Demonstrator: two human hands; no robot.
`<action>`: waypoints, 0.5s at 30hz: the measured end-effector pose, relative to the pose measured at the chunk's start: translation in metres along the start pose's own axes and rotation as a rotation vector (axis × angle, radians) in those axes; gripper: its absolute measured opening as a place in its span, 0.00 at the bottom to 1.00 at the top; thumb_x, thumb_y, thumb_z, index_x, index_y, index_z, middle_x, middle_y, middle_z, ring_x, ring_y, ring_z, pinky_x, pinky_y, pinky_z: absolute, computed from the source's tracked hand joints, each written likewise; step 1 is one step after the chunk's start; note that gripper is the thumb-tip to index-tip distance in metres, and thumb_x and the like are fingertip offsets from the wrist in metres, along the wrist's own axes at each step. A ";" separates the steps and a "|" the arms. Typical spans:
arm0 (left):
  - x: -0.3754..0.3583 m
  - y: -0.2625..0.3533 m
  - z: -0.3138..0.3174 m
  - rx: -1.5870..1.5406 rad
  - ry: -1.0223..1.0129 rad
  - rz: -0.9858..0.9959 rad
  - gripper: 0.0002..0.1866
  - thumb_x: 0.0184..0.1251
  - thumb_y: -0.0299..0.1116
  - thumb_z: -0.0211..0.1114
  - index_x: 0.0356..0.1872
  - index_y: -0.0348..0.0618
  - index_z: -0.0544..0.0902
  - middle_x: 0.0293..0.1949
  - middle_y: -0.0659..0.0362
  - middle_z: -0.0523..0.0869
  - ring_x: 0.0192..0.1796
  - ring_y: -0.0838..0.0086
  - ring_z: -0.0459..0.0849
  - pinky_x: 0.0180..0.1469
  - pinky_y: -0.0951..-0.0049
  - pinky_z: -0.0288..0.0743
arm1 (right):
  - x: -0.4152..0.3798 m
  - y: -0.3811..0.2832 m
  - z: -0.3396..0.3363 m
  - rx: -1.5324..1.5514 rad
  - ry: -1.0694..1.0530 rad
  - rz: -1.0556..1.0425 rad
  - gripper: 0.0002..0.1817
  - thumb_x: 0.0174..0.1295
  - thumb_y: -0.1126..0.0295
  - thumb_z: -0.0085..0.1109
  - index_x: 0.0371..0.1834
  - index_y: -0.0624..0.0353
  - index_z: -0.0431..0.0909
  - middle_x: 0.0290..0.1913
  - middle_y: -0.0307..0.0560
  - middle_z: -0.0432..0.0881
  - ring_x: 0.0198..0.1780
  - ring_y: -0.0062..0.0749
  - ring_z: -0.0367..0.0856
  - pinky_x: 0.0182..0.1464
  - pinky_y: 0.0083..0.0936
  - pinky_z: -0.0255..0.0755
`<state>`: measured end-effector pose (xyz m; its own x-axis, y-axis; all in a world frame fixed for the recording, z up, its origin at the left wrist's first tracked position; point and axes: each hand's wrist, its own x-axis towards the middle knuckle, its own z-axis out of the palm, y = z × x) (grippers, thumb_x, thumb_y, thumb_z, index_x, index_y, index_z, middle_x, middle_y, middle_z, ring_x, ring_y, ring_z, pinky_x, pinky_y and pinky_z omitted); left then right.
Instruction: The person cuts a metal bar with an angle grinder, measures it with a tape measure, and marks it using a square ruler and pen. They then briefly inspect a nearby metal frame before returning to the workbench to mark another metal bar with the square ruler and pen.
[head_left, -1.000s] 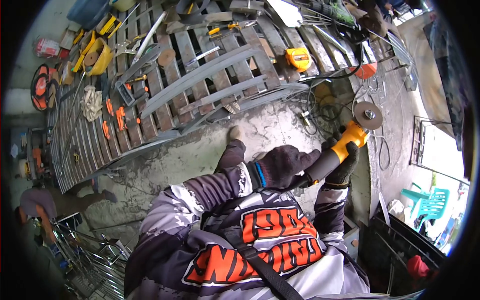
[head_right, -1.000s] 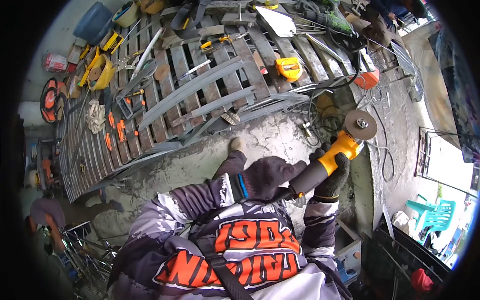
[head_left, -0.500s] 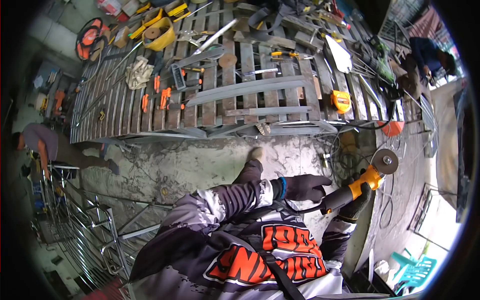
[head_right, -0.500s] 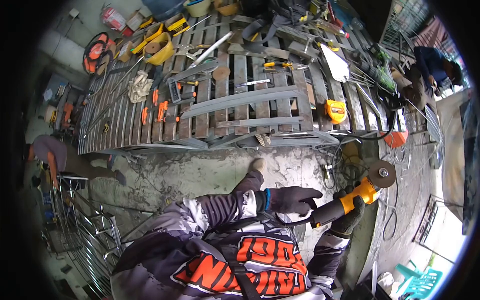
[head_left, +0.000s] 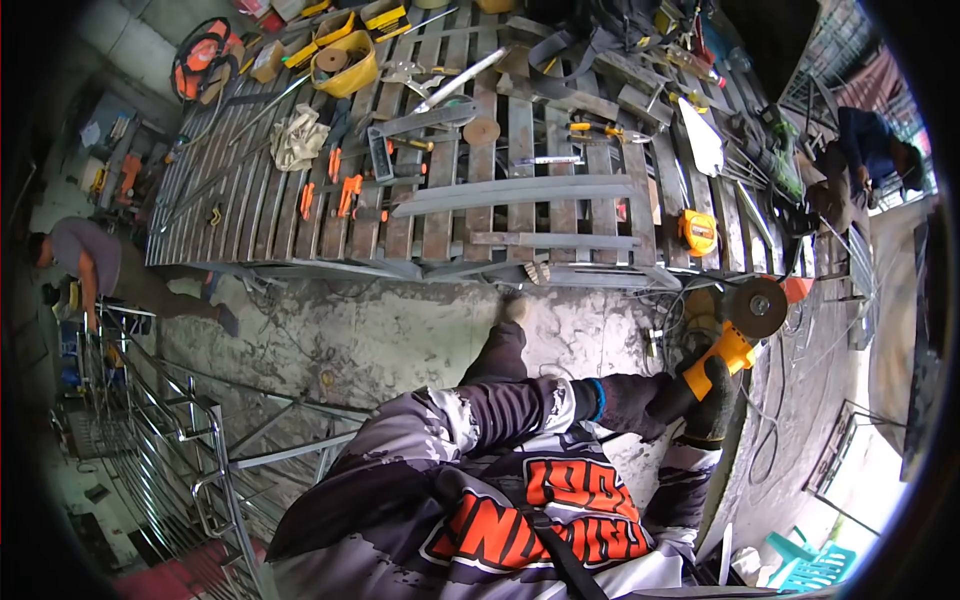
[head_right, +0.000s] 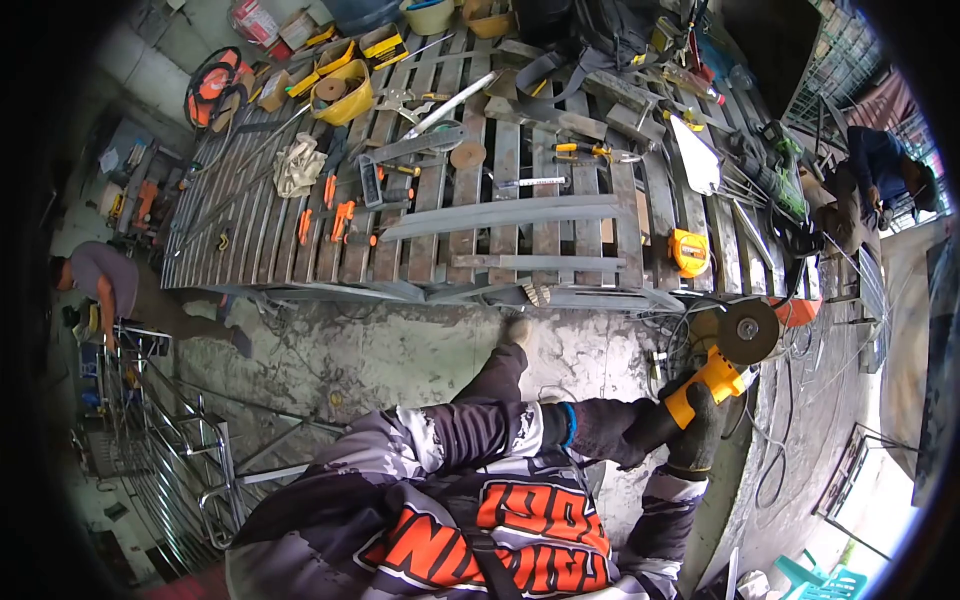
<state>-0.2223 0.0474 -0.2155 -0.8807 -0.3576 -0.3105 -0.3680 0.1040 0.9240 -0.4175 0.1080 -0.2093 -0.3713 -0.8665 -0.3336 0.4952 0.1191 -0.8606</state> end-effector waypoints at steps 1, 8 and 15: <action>-0.003 0.005 -0.019 0.060 -0.083 -0.006 0.43 0.60 0.59 0.72 0.70 0.40 0.73 0.54 0.42 0.89 0.55 0.49 0.90 0.58 0.53 0.83 | 0.002 -0.002 0.002 0.000 0.003 -0.003 0.25 0.64 0.66 0.69 0.61 0.64 0.75 0.42 0.52 0.86 0.41 0.44 0.88 0.49 0.38 0.86; -0.020 -0.069 -0.148 0.681 0.791 0.183 0.26 0.58 0.44 0.75 0.58 0.48 0.86 0.55 0.53 0.84 0.59 0.55 0.81 0.62 0.50 0.76 | 0.008 0.006 -0.010 -0.109 0.172 -0.005 0.30 0.61 0.73 0.68 0.67 0.61 0.70 0.43 0.49 0.83 0.38 0.41 0.87 0.43 0.39 0.87; 0.004 -0.105 -0.196 0.797 0.622 -0.008 0.20 0.65 0.46 0.69 0.55 0.52 0.86 0.49 0.55 0.83 0.52 0.55 0.83 0.48 0.48 0.77 | 0.009 0.018 0.060 -0.131 0.230 0.031 0.31 0.57 0.76 0.68 0.66 0.61 0.70 0.43 0.51 0.83 0.38 0.42 0.87 0.42 0.39 0.87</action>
<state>-0.1283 -0.1466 -0.2700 -0.6492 -0.7578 0.0653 -0.6655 0.6076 0.4335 -0.3650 0.0735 -0.2043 -0.5342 -0.7301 -0.4261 0.4083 0.2185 -0.8863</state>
